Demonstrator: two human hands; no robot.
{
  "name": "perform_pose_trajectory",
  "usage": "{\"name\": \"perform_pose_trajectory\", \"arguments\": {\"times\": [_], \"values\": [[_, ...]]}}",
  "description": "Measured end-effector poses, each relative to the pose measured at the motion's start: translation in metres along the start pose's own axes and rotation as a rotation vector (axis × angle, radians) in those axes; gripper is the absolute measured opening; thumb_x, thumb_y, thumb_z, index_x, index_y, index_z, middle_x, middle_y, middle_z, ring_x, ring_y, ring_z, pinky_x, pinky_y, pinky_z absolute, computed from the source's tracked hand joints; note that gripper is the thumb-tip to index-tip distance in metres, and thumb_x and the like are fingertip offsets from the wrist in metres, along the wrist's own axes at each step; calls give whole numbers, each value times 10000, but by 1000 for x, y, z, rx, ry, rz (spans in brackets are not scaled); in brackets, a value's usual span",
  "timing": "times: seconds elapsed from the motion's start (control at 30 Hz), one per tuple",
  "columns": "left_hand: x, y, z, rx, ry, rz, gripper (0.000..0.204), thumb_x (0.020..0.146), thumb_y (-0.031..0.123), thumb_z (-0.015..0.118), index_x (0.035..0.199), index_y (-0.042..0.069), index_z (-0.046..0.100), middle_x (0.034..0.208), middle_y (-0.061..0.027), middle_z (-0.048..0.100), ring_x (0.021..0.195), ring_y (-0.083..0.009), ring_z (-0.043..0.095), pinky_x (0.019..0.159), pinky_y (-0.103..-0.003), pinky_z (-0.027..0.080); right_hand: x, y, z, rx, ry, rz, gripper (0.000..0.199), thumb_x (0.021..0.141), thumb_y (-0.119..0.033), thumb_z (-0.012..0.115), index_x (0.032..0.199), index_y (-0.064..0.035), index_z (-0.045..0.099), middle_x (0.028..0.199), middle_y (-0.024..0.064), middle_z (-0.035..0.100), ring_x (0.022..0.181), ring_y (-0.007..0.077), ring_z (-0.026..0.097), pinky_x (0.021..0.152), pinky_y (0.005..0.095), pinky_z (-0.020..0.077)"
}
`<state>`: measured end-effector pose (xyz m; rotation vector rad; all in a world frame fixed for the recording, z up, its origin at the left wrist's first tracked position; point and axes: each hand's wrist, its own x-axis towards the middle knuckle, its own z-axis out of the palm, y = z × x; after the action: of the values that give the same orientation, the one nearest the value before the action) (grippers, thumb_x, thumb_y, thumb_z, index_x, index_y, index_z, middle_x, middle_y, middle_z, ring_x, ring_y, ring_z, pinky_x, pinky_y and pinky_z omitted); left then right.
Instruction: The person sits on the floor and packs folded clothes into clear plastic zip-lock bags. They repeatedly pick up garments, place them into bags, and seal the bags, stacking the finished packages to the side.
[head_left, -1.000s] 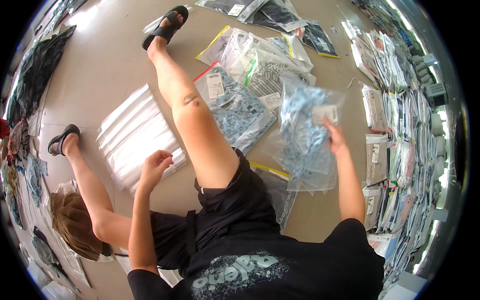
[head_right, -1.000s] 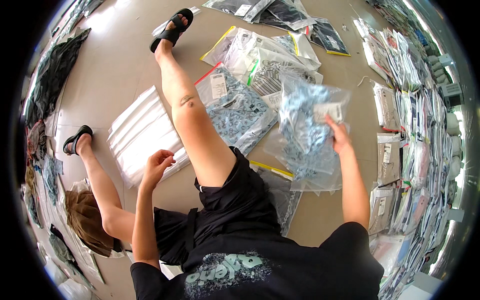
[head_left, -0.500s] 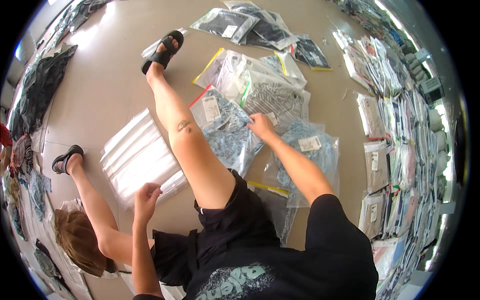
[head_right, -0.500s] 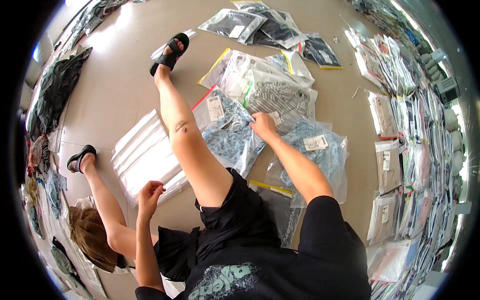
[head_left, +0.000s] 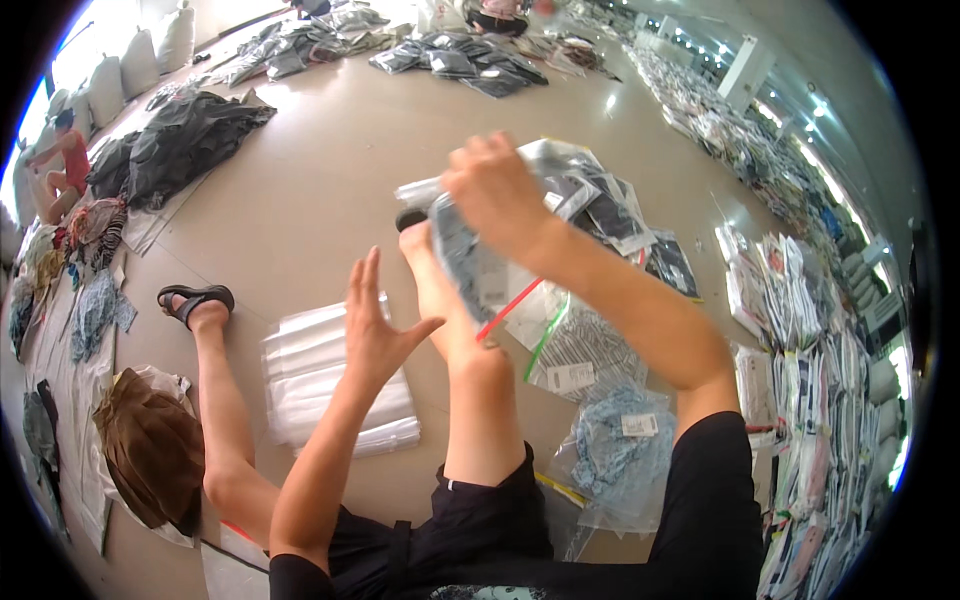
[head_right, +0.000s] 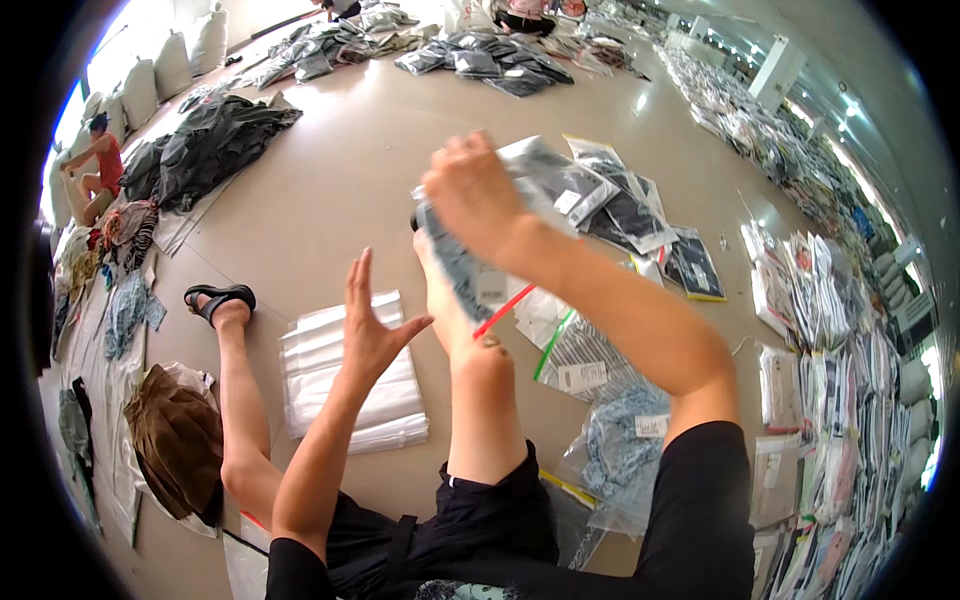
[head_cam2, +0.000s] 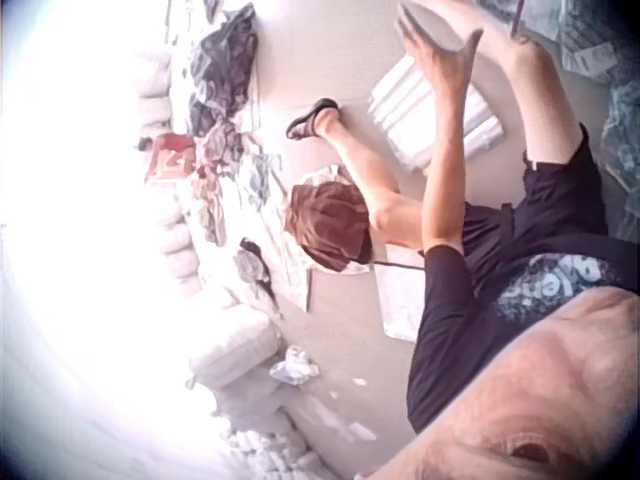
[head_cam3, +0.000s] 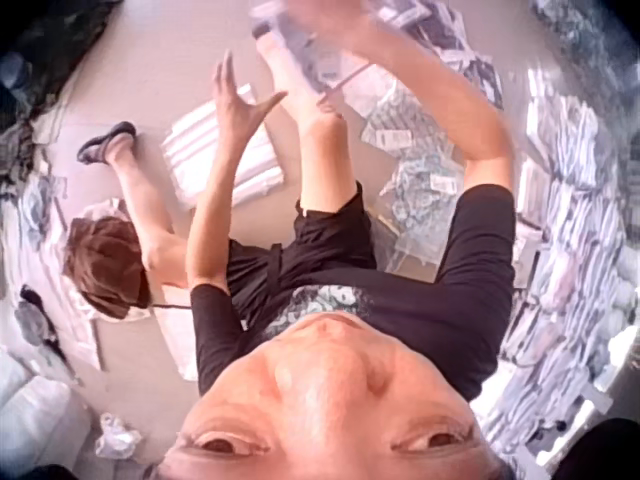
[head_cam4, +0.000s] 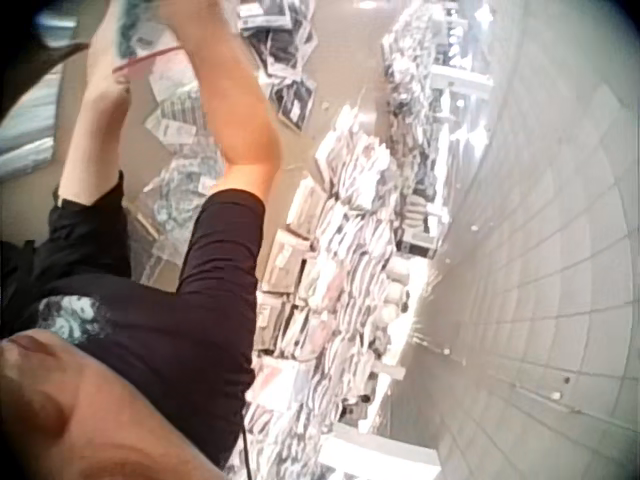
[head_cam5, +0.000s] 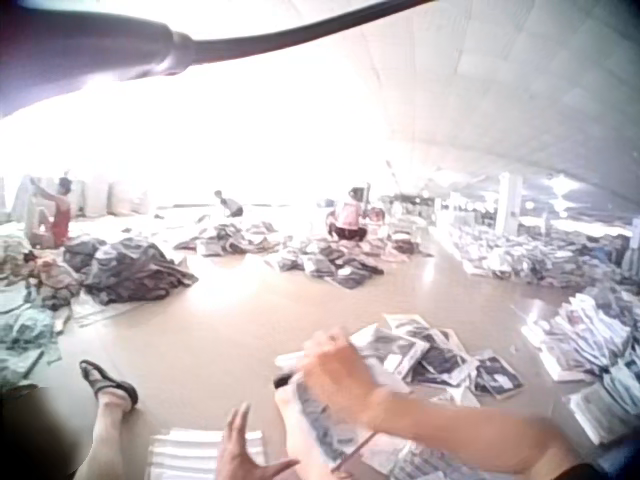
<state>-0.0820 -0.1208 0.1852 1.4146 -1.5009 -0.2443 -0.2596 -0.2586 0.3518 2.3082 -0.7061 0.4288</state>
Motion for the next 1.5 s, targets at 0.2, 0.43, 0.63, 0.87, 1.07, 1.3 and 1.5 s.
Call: {"name": "perform_pose_trajectory", "arguments": {"times": [0.2, 0.43, 0.63, 0.87, 1.07, 1.3, 1.5], "values": [[-4, -67, 10, -781, 191, -400, 368, 1062, 190, 666, 1347, -42, 650, 1189, -114, 758, 1086, -213, 716, 945, -380, 551, 86, -122, 9, 209, 143, -302, 178, 863, -170, 679, 989, -173, 804, 1051, 27, 725, 1168, 263, 655, 1050, 479, 459], [-164, -238, -35, -957, 493, -1330, 363, 1068, 278, 689, 1327, 30, 634, 1105, -89, 737, 1019, -234, 753, 833, -376, 629, -45, -279, 135, 1218, -111, 608, 166, 994, -195, 700, 1055, -46, 741, 1067, 143, 757, 952, 387, 717, 808, 497, 568], [-252, -213, -12, -928, 98, -1411, 555, 1048, 392, 711, 1354, -46, 561, 1190, -195, 662, 963, -305, 782, 780, -373, 682, -163, -365, 183, 1799, -1212, 1004, 360, 1066, -324, 655, 1283, -39, 696, 938, 104, 757, 714, 194, 710, 591, 339, 515], [-207, -213, 3, -807, 208, -1446, 396, 1069, 362, 668, 1157, -21, 620, 810, -55, 619, 762, -255, 771, 621, -330, 639, -130, -378, 216, 1908, -825, 1295, 438, 1063, -311, 677, 1335, 31, 661, 859, 70, 712, 563, 105, 551, 511, 254, 418], [-203, -206, 18, -850, 222, -1381, 296, 1106, 359, 614, 1036, 73, 594, 729, -1, 558, 599, -178, 669, 521, -281, 543, -122, -389, 228, 2067, -862, 1200, 250, 1039, -245, 726, 906, -34, 710, 730, -1, 666, 560, 67, 529, 482, 246, 368], [-237, -152, 6, -647, 34, -1157, 376, 1175, 333, 482, 917, 77, 576, 710, 0, 575, 503, -90, 509, 447, -251, 374, -172, -388, 142, 1995, -770, 1238, 330, 1076, -301, 690, 875, -39, 682, 707, 7, 634, 556, 77, 522, 501, 261, 412], [-265, -120, 3, -618, -29, -1199, 424, 1166, 365, 508, 873, 67, 581, 693, 4, 552, 480, -81, 464, 429, -266, 343, -215, -419, 126, 1853, -654, 1325, 332, 1093, -293, 665, 864, -53, 677, 710, -8, 628, 555, 57, 506, 497, 250, 381]]}}
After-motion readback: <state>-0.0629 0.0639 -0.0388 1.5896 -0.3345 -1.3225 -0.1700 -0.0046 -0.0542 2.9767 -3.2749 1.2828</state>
